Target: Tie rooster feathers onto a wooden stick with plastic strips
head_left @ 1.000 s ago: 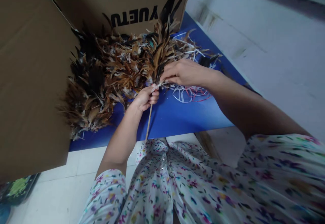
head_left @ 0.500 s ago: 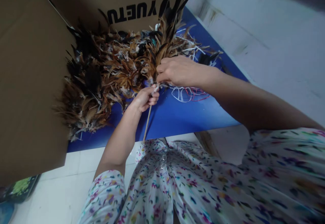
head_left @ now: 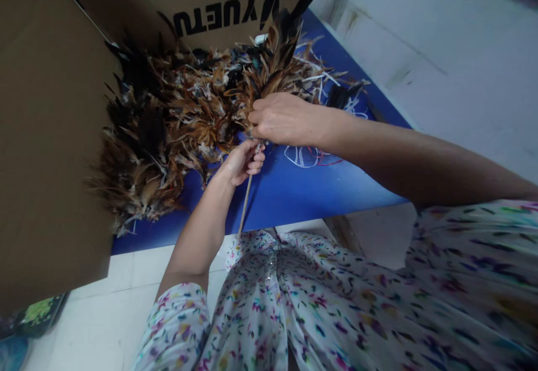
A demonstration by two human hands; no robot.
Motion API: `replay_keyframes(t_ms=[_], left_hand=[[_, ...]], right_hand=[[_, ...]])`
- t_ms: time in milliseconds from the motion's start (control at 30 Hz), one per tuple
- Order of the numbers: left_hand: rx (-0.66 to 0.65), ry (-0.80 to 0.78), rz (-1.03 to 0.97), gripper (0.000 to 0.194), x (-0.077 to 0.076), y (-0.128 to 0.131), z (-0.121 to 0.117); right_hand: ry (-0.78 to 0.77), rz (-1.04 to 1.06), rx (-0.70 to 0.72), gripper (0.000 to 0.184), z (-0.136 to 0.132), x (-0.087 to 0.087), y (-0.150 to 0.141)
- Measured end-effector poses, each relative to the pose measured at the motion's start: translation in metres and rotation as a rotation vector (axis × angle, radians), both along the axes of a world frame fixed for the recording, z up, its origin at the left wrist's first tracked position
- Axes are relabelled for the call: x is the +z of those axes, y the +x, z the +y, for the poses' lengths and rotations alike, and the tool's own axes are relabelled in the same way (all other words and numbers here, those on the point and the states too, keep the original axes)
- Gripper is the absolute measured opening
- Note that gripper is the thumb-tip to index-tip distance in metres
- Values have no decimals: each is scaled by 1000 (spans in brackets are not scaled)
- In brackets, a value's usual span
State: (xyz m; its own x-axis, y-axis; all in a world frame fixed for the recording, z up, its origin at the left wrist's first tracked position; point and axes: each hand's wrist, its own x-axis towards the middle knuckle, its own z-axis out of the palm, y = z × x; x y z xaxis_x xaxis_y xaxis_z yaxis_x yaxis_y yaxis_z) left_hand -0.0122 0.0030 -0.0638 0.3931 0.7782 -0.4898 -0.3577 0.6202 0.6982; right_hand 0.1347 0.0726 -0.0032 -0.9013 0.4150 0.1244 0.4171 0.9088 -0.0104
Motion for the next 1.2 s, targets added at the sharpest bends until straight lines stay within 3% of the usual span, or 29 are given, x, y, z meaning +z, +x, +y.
replay_keyframes(t_ms=[267, 400, 467, 533, 600, 700, 800, 867, 1033, 1200], left_hand=[[30, 89, 29, 21, -3, -1, -4], [47, 134, 32, 22, -5, -2, -4], [53, 143, 28, 22, -4, -3, -4], [60, 140, 21, 23, -3, -3, -3], [66, 134, 12, 25, -2, -3, -3], [80, 149, 6, 29, 0, -3, -4], [96, 194, 32, 34, 2, -1, -8], [105, 228, 75, 39, 3, 3, -11], [98, 283, 163, 43, 7, 14, -22], [149, 281, 233, 38, 9, 19, -27]], right_hand=[[-120, 196, -68, 27, 4, -16, -12], [43, -2, -77, 18, -12, 8, -9], [173, -15, -123, 27, -24, 22, 0], [244, 168, -247, 35, -36, 27, 14], [230, 387, -375, 36, -47, 19, 27], [-4, 612, -556, 35, -57, -14, 37], [-487, 709, -631, 37, -61, -48, 31], [-773, 794, -638, 43, -60, -62, 20], [-1292, 1128, -591, 45, -46, -60, -9], [-1398, 1232, -744, 32, -31, -53, -27]])
